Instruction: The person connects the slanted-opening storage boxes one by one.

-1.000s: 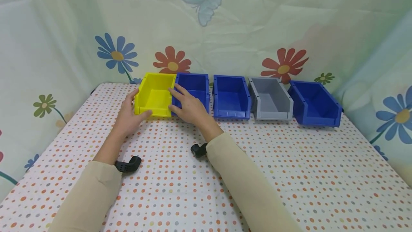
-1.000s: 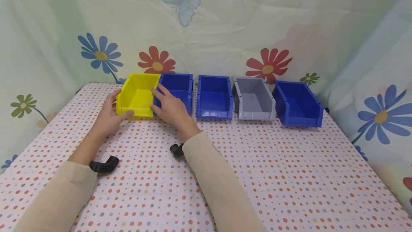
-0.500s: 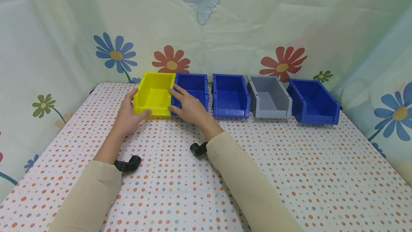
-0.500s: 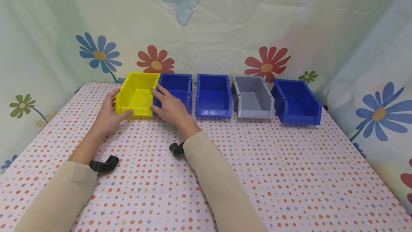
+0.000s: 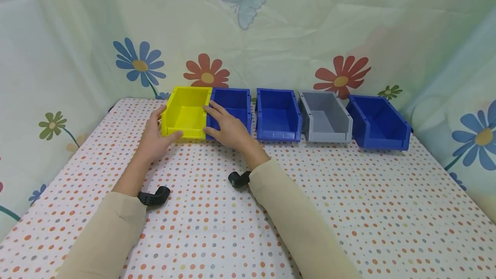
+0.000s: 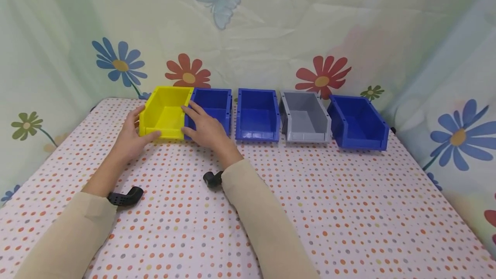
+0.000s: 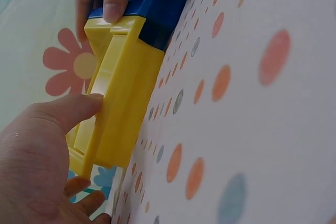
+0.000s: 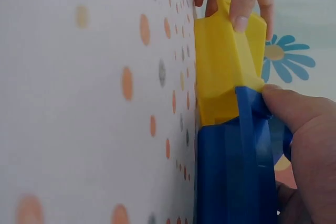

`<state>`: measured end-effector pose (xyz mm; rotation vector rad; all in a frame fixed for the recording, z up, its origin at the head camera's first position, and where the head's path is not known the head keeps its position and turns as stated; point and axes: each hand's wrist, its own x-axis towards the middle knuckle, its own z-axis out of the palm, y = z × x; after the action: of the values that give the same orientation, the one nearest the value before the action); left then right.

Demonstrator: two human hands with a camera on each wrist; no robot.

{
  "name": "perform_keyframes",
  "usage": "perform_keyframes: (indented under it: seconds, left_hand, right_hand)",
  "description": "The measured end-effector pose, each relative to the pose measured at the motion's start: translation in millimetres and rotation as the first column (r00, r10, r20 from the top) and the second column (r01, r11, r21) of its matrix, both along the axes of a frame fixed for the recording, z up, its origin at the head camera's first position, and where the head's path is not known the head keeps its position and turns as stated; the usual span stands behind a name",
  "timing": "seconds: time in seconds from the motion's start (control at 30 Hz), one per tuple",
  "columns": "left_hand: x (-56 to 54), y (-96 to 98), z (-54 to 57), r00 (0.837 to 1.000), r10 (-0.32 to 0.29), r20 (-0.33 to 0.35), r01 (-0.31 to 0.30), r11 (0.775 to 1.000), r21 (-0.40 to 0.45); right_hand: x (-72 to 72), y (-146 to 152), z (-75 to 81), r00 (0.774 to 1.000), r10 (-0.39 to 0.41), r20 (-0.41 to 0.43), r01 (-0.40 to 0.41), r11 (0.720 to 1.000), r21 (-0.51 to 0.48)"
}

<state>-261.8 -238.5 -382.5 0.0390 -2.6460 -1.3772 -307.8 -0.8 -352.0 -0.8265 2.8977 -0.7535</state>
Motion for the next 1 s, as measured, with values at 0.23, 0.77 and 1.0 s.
perform_keyframes:
  seconds: [0.23,0.77,1.0]
  left_hand:
    - [-0.6,1.7,0.8,1.000,-0.003,0.005,0.003,1.000,0.014]
    - [-0.7,-2.9,2.9,1.000,0.021,-0.005,-0.022,0.999,-0.032]
    - [0.0,-0.5,0.2,1.000,0.027,0.011,-0.027,0.999,-0.029]
  right_hand:
    - [6.0,3.3,3.9,1.000,-0.002,-0.011,0.001,0.997,-0.075]
    - [18.6,16.0,11.3,0.969,0.031,-0.246,-0.082,0.976,-0.200]
    - [25.3,24.0,17.1,0.953,0.032,-0.301,-0.091,0.978,-0.187]
